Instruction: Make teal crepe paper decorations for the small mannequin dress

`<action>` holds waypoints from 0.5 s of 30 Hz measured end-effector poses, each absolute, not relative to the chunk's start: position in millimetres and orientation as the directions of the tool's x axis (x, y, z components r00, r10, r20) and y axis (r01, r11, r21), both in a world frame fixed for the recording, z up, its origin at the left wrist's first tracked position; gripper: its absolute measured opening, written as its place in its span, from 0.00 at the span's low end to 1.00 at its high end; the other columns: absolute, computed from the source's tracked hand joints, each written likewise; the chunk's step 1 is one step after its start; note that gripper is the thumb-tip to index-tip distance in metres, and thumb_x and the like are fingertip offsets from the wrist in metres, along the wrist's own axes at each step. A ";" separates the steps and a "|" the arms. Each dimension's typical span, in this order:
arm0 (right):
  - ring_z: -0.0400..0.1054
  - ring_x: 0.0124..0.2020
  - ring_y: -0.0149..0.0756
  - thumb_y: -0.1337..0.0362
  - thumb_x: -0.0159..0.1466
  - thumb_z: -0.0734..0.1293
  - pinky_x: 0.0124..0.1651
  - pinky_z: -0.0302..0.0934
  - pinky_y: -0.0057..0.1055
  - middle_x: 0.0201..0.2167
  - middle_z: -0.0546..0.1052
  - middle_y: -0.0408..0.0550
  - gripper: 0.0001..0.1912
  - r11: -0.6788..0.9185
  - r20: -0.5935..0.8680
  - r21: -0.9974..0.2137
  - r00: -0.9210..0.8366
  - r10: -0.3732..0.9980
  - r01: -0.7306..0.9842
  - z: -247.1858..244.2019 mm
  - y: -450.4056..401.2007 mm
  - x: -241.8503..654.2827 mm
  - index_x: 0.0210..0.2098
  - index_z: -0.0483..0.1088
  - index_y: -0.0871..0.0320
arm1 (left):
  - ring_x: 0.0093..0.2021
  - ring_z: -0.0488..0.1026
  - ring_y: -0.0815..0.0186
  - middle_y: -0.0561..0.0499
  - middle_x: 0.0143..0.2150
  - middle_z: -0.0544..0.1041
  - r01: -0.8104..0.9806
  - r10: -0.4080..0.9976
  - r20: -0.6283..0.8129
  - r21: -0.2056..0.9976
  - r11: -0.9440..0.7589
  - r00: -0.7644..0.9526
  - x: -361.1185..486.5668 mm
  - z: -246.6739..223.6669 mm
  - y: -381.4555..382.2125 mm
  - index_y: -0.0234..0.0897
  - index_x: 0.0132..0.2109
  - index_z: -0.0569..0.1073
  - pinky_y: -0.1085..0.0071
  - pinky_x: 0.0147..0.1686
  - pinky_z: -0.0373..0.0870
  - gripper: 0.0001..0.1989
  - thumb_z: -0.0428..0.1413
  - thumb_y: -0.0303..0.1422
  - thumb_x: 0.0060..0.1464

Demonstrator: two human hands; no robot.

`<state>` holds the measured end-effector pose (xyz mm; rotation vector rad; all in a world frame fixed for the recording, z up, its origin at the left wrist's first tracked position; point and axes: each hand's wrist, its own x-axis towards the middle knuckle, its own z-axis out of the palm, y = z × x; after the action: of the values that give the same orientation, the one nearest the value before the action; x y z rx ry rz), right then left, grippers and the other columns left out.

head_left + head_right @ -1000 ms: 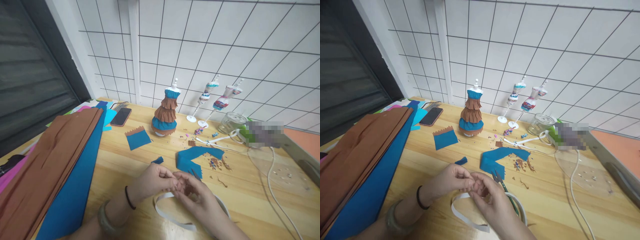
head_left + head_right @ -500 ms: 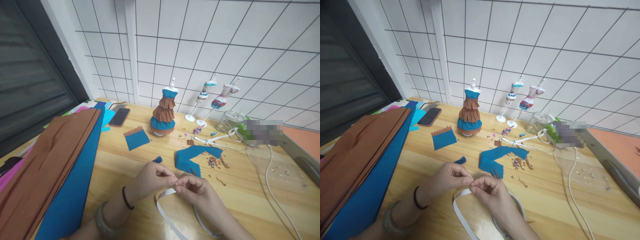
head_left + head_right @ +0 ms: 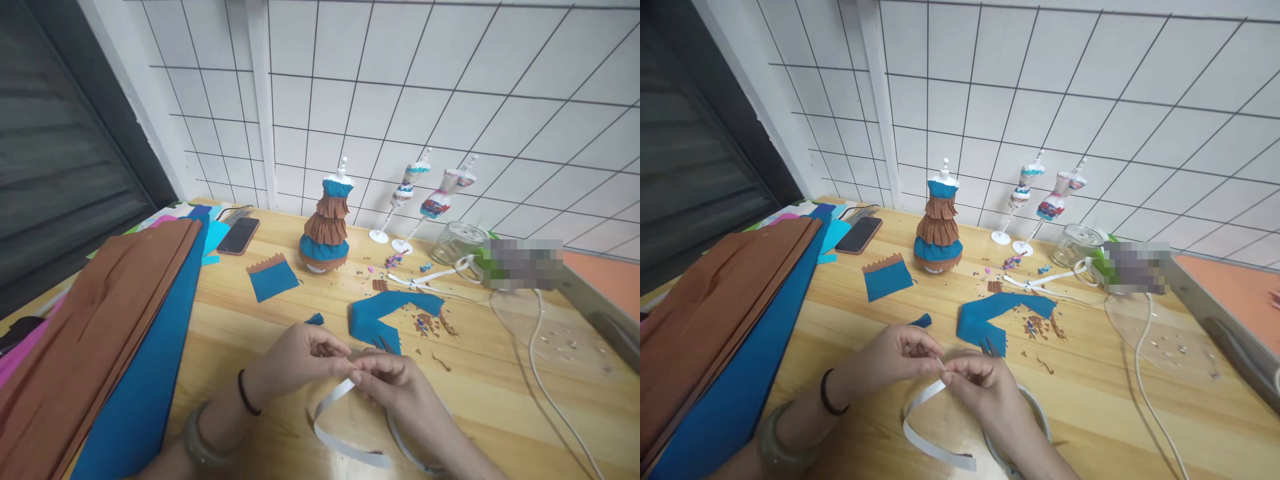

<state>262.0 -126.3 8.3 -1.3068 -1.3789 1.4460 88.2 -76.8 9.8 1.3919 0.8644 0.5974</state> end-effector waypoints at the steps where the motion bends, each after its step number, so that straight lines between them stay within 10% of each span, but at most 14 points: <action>1: 0.53 0.22 0.26 0.62 0.56 0.67 0.23 0.49 0.23 0.19 0.65 0.40 0.09 -0.153 -0.178 -0.980 -0.219 0.959 0.125 9.5 -125.9 261.5 0.21 0.72 0.59 | 0.32 0.71 0.66 0.47 0.30 0.77 0.132 0.804 -0.160 0.986 0.102 0.573 89.7 9.5 -78.4 0.31 0.34 0.76 0.74 0.32 0.65 0.15 0.58 0.39 0.42; 10: 0.51 0.18 0.23 0.61 0.51 0.70 0.21 0.48 0.22 0.17 0.67 0.39 0.07 -0.248 -0.273 -0.957 -0.175 0.946 0.151 4.7 -125.1 260.8 0.25 0.75 0.59 | 0.26 0.69 0.69 0.49 0.25 0.76 0.145 0.864 -0.112 0.988 0.046 0.491 90.6 7.3 -75.2 0.31 0.27 0.75 0.76 0.27 0.64 0.13 0.54 0.39 0.47; 15: 0.56 0.19 0.26 0.60 0.48 0.71 0.22 0.52 0.24 0.18 0.70 0.41 0.08 -0.291 -0.323 -0.936 -0.157 0.933 0.198 5.7 -126.4 257.5 0.22 0.75 0.59 | 0.31 0.70 0.66 0.47 0.29 0.75 0.281 0.992 0.001 0.959 -0.036 0.123 77.6 2.2 -57.1 0.32 0.30 0.74 0.72 0.31 0.66 0.17 0.48 0.41 0.52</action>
<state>257.5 -126.4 5.7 -1.4818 -1.3165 1.5026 77.6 -57.1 2.2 1.4860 1.3114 0.9815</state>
